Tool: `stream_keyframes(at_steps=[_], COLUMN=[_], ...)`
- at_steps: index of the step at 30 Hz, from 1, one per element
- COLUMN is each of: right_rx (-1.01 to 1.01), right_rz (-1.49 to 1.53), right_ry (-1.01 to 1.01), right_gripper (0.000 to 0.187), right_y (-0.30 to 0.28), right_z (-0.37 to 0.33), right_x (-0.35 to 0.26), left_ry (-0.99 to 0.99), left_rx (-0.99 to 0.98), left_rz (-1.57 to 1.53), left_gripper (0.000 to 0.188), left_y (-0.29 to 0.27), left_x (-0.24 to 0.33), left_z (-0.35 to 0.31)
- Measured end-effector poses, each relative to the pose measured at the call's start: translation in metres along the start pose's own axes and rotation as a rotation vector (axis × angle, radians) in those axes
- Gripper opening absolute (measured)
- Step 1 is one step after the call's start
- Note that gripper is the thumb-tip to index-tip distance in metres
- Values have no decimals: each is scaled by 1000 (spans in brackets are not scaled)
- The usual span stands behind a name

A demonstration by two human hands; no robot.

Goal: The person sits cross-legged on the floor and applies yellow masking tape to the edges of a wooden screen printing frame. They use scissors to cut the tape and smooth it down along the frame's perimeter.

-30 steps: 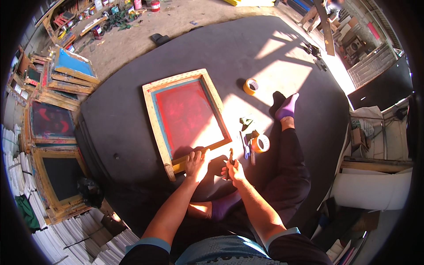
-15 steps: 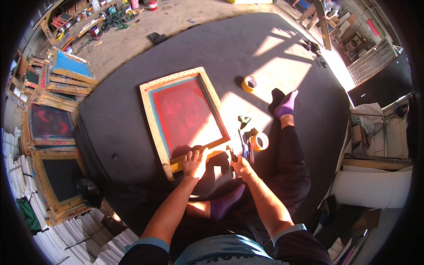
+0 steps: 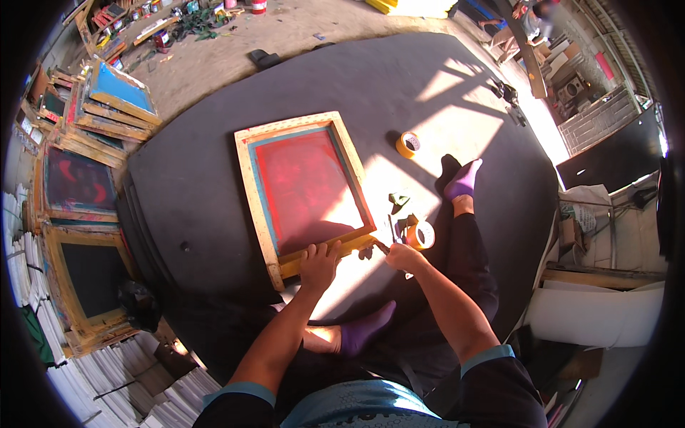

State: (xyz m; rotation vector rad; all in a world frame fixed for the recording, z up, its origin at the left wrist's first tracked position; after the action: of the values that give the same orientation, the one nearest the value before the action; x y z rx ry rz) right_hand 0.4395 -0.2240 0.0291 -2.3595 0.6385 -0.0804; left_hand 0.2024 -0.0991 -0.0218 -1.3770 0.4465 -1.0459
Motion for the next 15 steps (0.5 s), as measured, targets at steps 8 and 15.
stream_keyframes(at_steps=[8,15], right_rx=[-341,-373], right_rz=[-187,58], right_ry=[282,462], right_gripper=[36,37], right_y=[-73,-77], right_z=[13,20], right_x=[-53,-48], left_ry=[16,45], left_rx=[222,164], left_rz=[447,471], left_gripper=[35,40], left_y=[72,78], left_x=[-23,-19], left_z=[-4,-5])
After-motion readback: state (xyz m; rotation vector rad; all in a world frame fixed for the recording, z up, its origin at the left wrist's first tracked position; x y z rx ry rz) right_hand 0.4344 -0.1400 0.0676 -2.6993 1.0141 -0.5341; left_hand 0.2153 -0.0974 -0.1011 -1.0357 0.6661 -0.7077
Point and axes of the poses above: each hand's wrist, its own z-axis towards the middle knuckle, its own y-axis out of the palm, x = y × z, the point moved 2 cm from there along z, towards the middle knuckle, and after that the axes turned 4 degrees about -x, right-handed, at the moved point
